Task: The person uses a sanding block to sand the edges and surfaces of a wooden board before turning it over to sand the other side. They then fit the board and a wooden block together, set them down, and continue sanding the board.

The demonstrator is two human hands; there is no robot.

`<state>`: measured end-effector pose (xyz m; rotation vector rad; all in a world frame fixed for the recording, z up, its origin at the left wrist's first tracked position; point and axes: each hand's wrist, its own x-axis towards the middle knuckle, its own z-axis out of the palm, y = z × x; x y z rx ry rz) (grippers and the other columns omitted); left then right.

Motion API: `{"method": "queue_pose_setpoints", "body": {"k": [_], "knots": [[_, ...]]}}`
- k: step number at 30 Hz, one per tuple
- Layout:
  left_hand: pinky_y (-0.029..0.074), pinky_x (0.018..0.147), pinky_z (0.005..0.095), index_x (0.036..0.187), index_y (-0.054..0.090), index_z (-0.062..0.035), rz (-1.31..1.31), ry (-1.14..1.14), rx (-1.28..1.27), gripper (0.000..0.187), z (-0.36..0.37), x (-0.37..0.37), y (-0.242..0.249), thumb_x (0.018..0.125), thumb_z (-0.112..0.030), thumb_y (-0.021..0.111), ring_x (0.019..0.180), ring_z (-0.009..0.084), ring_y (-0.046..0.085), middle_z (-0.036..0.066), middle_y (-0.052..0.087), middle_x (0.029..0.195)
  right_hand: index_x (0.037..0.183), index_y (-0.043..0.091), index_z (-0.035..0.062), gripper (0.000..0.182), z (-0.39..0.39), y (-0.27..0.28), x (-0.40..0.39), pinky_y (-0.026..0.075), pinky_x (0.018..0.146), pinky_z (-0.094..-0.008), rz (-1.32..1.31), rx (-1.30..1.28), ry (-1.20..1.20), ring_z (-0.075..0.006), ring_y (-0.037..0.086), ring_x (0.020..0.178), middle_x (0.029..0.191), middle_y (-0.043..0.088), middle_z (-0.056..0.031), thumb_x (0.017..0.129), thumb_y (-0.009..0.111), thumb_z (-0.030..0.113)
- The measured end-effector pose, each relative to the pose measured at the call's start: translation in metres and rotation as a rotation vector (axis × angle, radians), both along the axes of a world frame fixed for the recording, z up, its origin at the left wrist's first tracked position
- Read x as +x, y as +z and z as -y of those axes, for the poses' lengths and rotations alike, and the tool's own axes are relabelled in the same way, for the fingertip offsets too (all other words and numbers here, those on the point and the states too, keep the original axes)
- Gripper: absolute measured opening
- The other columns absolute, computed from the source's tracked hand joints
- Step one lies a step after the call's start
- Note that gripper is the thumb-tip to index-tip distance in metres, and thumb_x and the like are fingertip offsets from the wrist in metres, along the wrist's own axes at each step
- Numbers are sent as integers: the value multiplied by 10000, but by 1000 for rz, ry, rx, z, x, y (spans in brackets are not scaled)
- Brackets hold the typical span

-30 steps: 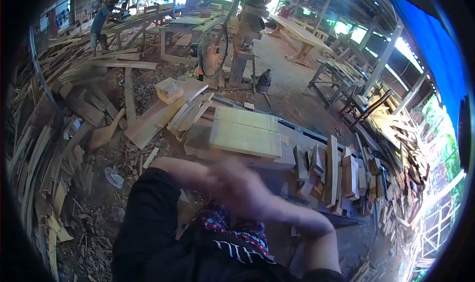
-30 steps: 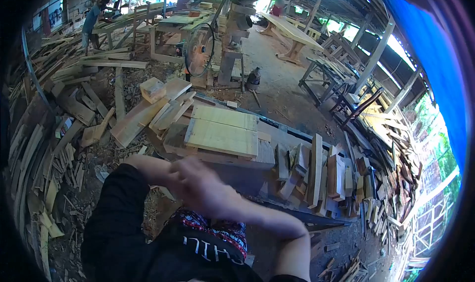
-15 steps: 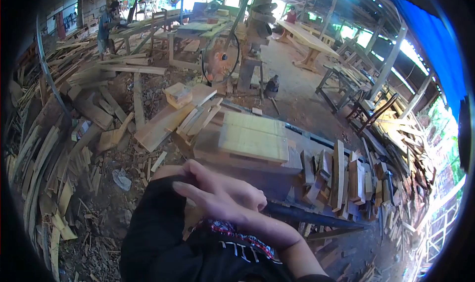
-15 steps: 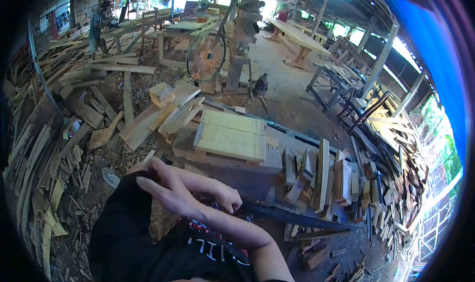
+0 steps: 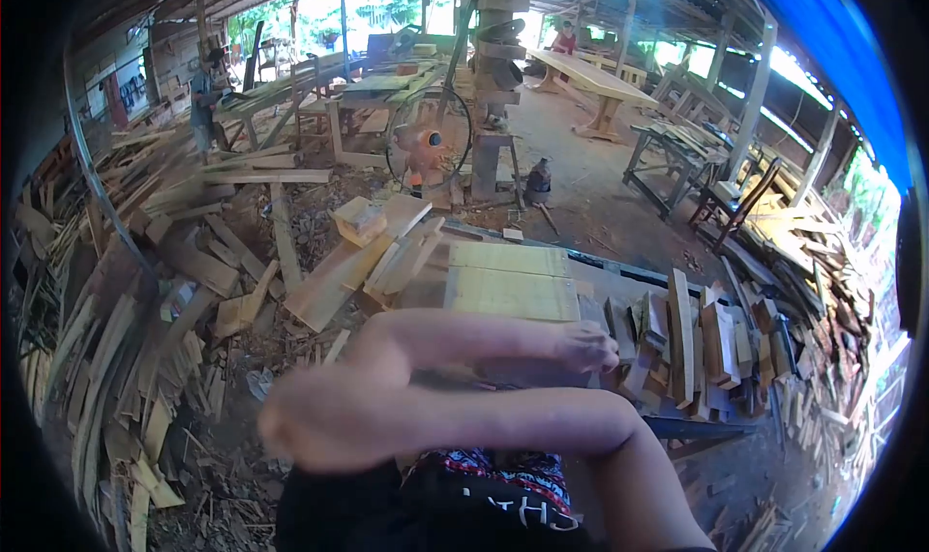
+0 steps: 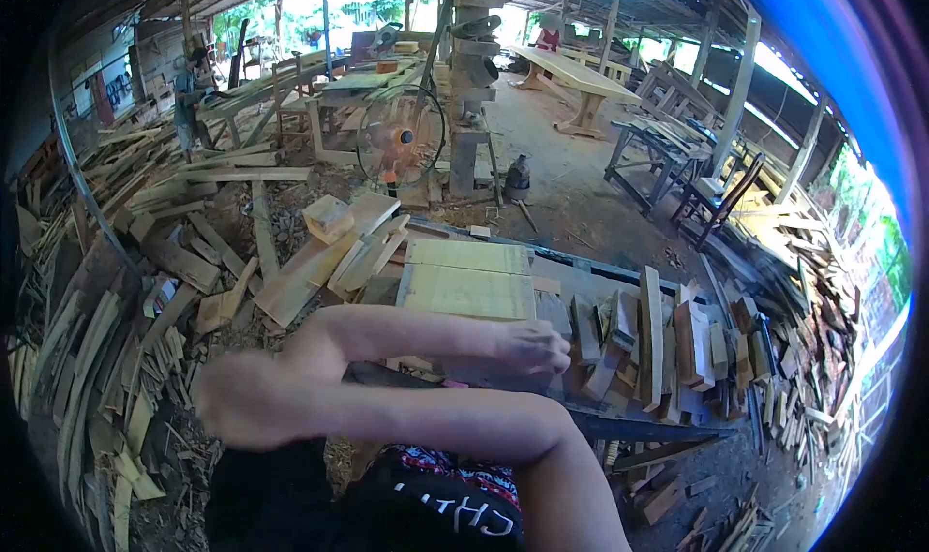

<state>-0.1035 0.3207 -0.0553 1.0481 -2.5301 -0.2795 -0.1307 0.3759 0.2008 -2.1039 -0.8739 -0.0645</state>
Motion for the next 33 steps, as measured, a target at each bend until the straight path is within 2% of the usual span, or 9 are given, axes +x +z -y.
{"method": "queue_pose_setpoints", "body": {"k": [2,6,9,12,16,20,23,31,33], "knots": [[520,744,399,863,624,-87,49,-38,-119,84,21,6,25,816,-149,590,856,278,638,101,624,857,953,569,8,156,-22,8,-18,497,706,-394,63,-367,174,-290,632,787,790,551,-160,908,571,158],[492,804,353,874,686,-88,-155,-80,-270,131,209,70,172,786,-138,605,822,191,626,44,667,831,923,589,-8,212,-14,-24,-78,477,754,-394,438,-65,-31,-319,579,854,986,545,-170,849,617,189],[513,722,318,867,695,-64,-128,488,-370,130,170,105,309,848,-190,670,747,179,634,70,666,813,1193,579,-80,460,7,-44,-88,397,577,-332,667,13,-97,-194,497,694,795,452,-53,850,646,220],[517,711,286,1061,684,-110,-233,669,-478,232,153,169,389,895,-271,666,828,125,628,30,659,911,1032,534,12,245,20,-148,-74,464,794,-410,50,688,-78,-255,572,910,1016,555,-150,990,436,232],[489,746,258,1058,693,-100,-608,741,-703,243,119,208,449,869,-251,703,830,100,594,-6,648,894,1222,518,-24,329,26,-185,-57,383,993,-362,-488,659,67,-216,502,1162,1240,546,-145,1003,433,207],[478,661,272,1067,679,-76,-689,809,-752,312,101,201,421,904,-340,650,721,94,595,18,675,867,1354,470,-43,416,10,-209,-48,271,1118,-314,-915,605,336,-203,404,1319,1392,497,-126,1005,451,183],[486,650,313,1081,685,-101,-336,878,-542,397,79,201,342,906,-451,621,682,129,604,40,672,785,1241,531,-55,398,53,-117,-70,372,1016,-342,-699,611,428,-205,508,1155,1216,576,-121,1013,462,264],[494,619,291,900,693,-43,-271,876,-164,116,59,163,144,877,-155,672,683,116,625,61,675,752,870,478,-13,418,28,-42,-73,420,615,-396,-355,383,128,-260,519,655,728,489,-142,1027,435,373],[499,668,379,908,694,-63,-178,854,-66,168,67,165,109,840,-213,663,709,249,654,103,679,773,868,475,-12,406,14,-46,-61,430,628,-403,-247,395,35,-290,535,671,729,501,-150,1021,451,363]]}}
